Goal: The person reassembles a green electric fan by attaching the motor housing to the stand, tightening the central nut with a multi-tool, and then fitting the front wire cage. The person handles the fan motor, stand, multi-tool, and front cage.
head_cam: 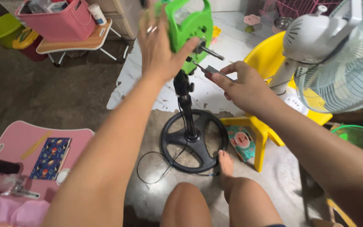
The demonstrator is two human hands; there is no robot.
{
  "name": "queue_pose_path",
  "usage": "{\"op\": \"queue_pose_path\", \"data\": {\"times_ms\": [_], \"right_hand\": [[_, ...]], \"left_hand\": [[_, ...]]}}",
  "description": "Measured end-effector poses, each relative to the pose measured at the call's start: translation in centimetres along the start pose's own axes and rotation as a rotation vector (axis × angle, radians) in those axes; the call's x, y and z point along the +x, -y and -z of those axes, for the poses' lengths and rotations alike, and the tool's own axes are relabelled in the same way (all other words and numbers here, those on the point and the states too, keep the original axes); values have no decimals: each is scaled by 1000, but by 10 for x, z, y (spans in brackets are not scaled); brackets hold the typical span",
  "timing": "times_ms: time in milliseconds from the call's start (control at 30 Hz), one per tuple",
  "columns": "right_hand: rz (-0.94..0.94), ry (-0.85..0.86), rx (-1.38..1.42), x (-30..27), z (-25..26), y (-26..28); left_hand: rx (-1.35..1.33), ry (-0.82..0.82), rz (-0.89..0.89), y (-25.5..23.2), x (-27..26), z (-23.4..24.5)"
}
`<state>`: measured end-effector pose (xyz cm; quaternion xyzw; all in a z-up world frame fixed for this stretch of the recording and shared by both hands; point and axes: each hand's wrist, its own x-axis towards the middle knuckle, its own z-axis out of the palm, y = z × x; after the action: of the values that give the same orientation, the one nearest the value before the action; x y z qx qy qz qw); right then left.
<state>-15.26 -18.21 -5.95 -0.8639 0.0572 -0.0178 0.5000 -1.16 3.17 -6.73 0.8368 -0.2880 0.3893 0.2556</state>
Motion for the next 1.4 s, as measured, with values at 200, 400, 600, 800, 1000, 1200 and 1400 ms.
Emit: {"op": "queue_pose_path", "data": {"times_ms": [200,400,600,800,1000,1200,1400], "right_hand": [[64,-6,179,-35,20,-64],[65,-36,408,-90,29,-135],[-53,-265,-29,-130,54,-233],[-264,-277,-48,-133,52,-352],[-126,-211,-109,-93,24,-419],[-17,-246,-291,-15,-3,-466],[-32,-264,-479,5,-16,-486]], "left_hand": [[-599,-7,939,-69,-105,-27],[-1189,566,1189,-187,-145,-70],[-1285,795,1295,-234,-180,-173],[-1433,736,1726,-246,-276,-303],[-1081,882,1818,-231,-341,-378],[-1052,657,1761,-186,-347,-450],[-920,544,1832,-184,-352,-464]]}}
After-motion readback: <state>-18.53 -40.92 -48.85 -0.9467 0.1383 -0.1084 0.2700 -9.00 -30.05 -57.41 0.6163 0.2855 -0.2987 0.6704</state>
